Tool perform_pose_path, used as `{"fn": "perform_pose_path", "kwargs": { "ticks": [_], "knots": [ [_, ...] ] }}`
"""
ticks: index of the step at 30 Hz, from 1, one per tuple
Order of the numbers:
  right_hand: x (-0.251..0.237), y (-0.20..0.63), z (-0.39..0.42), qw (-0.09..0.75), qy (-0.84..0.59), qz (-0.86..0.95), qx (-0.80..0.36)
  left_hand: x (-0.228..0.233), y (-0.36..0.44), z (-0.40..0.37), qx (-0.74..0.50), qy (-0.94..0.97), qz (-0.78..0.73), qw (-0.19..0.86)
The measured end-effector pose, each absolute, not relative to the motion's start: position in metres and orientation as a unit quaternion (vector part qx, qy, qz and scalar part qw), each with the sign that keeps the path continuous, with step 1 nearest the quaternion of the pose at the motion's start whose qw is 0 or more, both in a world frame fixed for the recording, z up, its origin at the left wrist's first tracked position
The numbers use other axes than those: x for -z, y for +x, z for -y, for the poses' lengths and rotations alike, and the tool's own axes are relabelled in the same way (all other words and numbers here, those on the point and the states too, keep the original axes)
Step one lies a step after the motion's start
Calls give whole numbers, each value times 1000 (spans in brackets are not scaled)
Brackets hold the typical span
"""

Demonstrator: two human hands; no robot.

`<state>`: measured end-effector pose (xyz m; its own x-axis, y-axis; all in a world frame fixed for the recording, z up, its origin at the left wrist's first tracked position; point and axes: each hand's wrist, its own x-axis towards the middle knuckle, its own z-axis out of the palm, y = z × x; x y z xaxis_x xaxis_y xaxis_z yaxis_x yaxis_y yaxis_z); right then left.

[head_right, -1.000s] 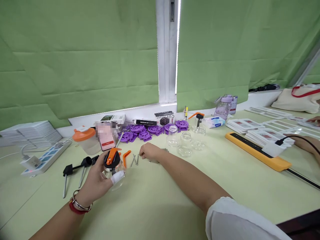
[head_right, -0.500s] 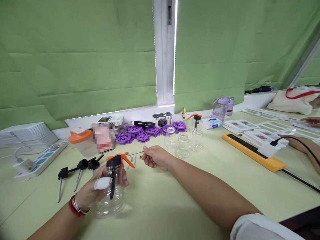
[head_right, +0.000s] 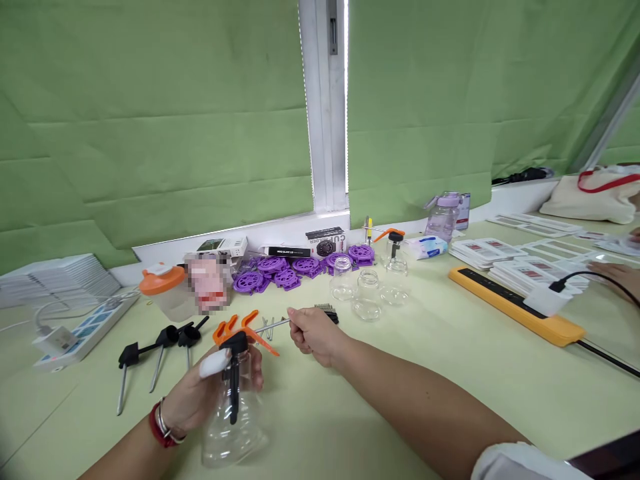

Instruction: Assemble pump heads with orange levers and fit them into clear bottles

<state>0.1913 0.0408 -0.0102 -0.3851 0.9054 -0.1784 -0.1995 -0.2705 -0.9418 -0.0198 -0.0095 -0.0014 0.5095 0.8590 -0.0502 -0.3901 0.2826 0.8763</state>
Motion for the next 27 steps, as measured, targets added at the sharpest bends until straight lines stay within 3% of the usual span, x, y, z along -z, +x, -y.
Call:
{"fn": "perform_pose_path", "kwargs": {
  "ticks": [6,11,18,22,27],
  "knots": [
    [14,198,-45,416,-386,631,-528,-9,-16,6,-434,398,-371,718],
    [12,197,-48,389,-388,584,-598,-7,-16,3,-442,356,-384,728],
    [13,197,-52,410,-396,542,-618,2,-11,3,-449,318,-378,745],
    [18,198,-56,377,-434,513,-638,5,-12,1,-456,294,-371,754],
    [19,198,-58,408,-400,509,-644,6,-14,-2,-451,282,-370,762]
  ]
}}
